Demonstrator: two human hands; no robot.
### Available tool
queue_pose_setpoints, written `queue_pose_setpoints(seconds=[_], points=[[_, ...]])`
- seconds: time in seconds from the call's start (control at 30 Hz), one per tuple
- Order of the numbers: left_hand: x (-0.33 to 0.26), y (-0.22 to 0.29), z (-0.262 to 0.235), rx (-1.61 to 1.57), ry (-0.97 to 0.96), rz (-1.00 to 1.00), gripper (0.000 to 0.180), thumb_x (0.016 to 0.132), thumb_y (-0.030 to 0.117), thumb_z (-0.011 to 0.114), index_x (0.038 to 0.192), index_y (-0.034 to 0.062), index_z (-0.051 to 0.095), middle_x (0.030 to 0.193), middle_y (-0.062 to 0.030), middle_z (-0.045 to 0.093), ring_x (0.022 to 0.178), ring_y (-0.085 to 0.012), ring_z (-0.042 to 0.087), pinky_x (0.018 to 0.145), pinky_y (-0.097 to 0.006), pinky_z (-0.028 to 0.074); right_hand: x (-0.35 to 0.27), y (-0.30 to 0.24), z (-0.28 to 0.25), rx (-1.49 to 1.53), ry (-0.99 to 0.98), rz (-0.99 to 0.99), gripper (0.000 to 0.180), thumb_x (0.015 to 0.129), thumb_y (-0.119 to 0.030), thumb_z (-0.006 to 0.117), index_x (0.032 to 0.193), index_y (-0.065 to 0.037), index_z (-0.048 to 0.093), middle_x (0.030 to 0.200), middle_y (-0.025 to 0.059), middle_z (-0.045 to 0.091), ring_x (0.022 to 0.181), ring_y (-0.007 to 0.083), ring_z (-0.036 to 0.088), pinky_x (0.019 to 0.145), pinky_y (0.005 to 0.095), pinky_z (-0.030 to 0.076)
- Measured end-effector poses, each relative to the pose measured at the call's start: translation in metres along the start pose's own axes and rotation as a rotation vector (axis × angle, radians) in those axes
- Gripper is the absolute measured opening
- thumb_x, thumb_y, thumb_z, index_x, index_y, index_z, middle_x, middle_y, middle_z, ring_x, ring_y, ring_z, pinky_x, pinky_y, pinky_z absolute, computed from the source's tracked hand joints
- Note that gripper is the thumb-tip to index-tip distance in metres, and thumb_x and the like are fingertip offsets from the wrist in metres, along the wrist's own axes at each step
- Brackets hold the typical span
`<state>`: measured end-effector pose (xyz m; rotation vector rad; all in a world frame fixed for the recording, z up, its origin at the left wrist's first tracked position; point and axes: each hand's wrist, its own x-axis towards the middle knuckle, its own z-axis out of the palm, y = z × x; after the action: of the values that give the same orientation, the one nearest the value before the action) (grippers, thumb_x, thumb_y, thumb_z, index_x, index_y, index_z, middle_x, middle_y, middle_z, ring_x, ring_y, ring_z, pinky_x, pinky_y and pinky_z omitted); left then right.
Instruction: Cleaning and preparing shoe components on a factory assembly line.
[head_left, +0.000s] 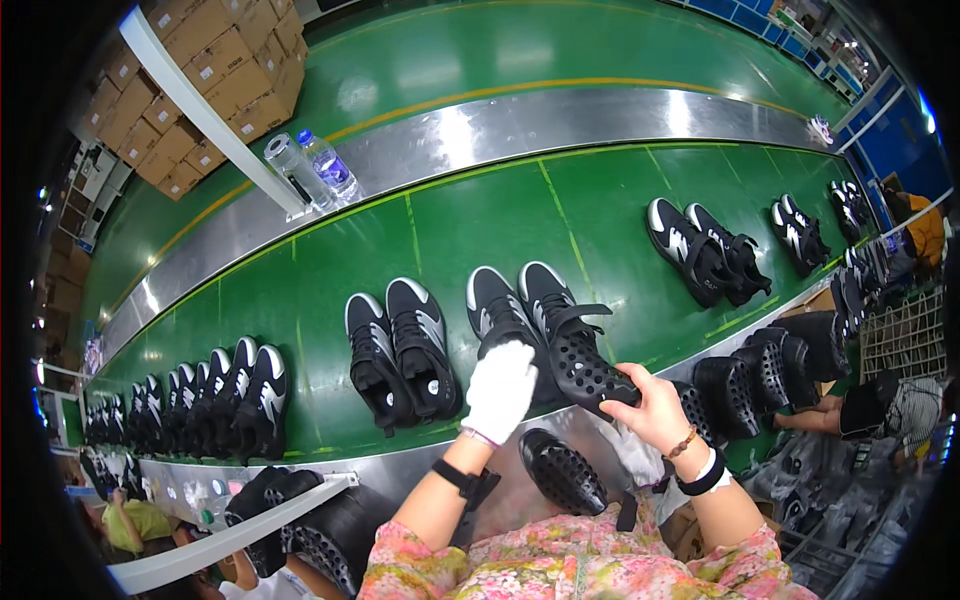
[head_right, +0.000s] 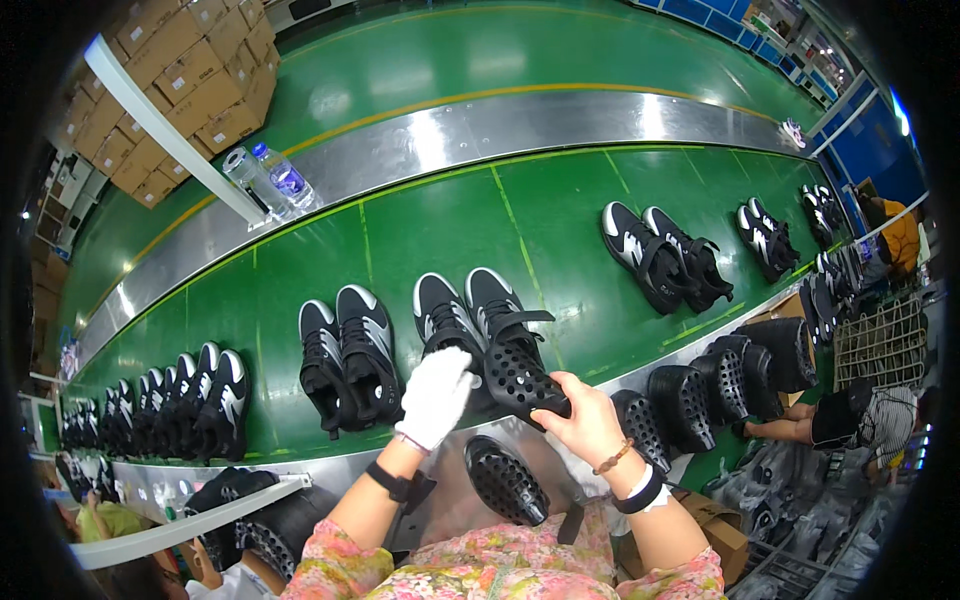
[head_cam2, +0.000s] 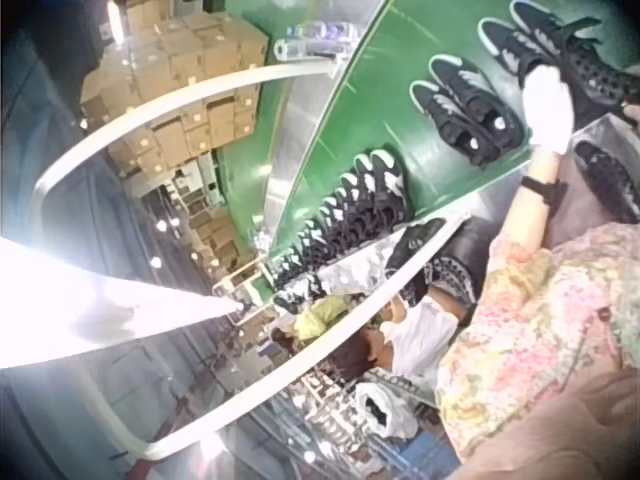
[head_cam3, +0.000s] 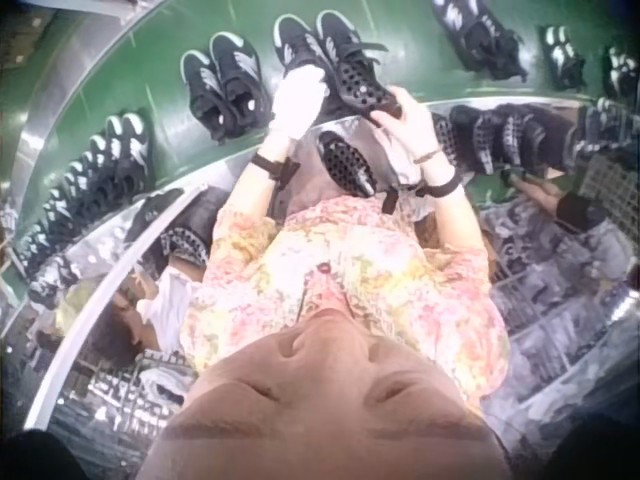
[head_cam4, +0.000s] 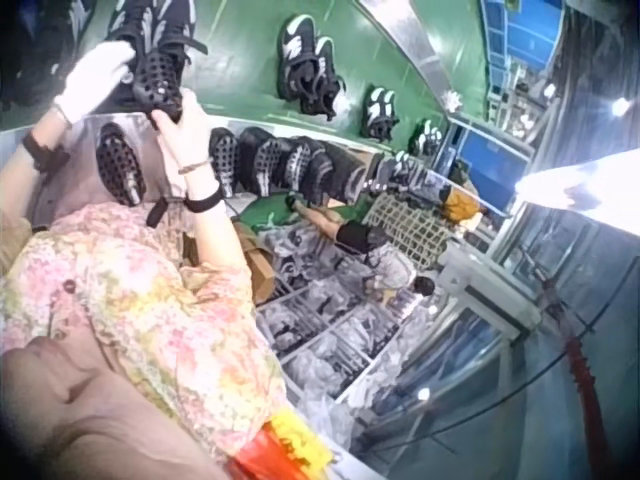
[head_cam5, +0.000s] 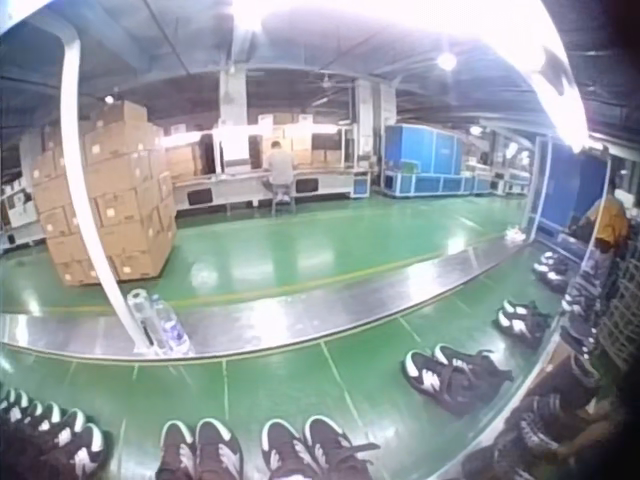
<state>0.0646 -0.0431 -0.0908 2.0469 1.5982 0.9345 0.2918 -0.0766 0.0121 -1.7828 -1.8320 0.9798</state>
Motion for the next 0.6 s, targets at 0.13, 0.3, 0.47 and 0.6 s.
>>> queue_pose_setpoints(seconds=[0.13,0.3,0.47,0.6], points=[[0.021,-0.010,0.014,0.532,-0.195,0.120,0.035,0.073,0.029,0.067,0.098,0.0056,0.060,0.099,-0.0131,0.057,0.097,-0.0295,0.054,0.084,-0.044,0.041,0.008,-0.014,-0.002,-0.196,-0.063,-0.130,0.046,0.073,-0.025,0.075,0.108,-0.002,0.056,0.084,0.0210,0.066,0.078,0.0389,0.064,0.068,0.0437,0.052],[0.034,-0.018,0.011,0.556,-0.283,0.049,0.035,0.078,0.036,0.067,0.098,0.0085,0.061,0.090,-0.0099,0.061,0.089,-0.0266,0.056,0.078,-0.042,0.040,0.016,-0.028,-0.002,-0.299,-0.273,-0.144,0.045,0.074,-0.034,0.072,0.098,-0.002,0.055,0.080,0.0196,0.065,0.079,0.0389,0.065,0.070,0.0464,0.051],[0.041,-0.022,-0.009,0.569,-0.155,0.168,0.027,0.079,0.034,0.065,0.094,0.0121,0.060,0.073,-0.0069,0.060,0.078,-0.0268,0.055,0.072,-0.043,0.039,0.048,-0.042,0.030,-0.468,-0.388,-0.138,0.044,0.074,-0.033,0.070,0.094,0.001,0.051,0.079,0.0217,0.065,0.077,0.0393,0.065,0.071,0.0463,0.052],[0.037,-0.028,-0.009,0.530,-0.206,0.161,0.023,0.080,0.032,0.063,0.089,0.0116,0.060,0.072,-0.0082,0.059,0.076,-0.0277,0.055,0.070,-0.043,0.039,0.074,-0.038,0.077,-0.516,-0.297,-0.191,0.035,0.076,-0.023,0.067,0.092,0.003,0.050,0.078,0.0207,0.065,0.073,0.0372,0.066,0.067,0.0452,0.054]])
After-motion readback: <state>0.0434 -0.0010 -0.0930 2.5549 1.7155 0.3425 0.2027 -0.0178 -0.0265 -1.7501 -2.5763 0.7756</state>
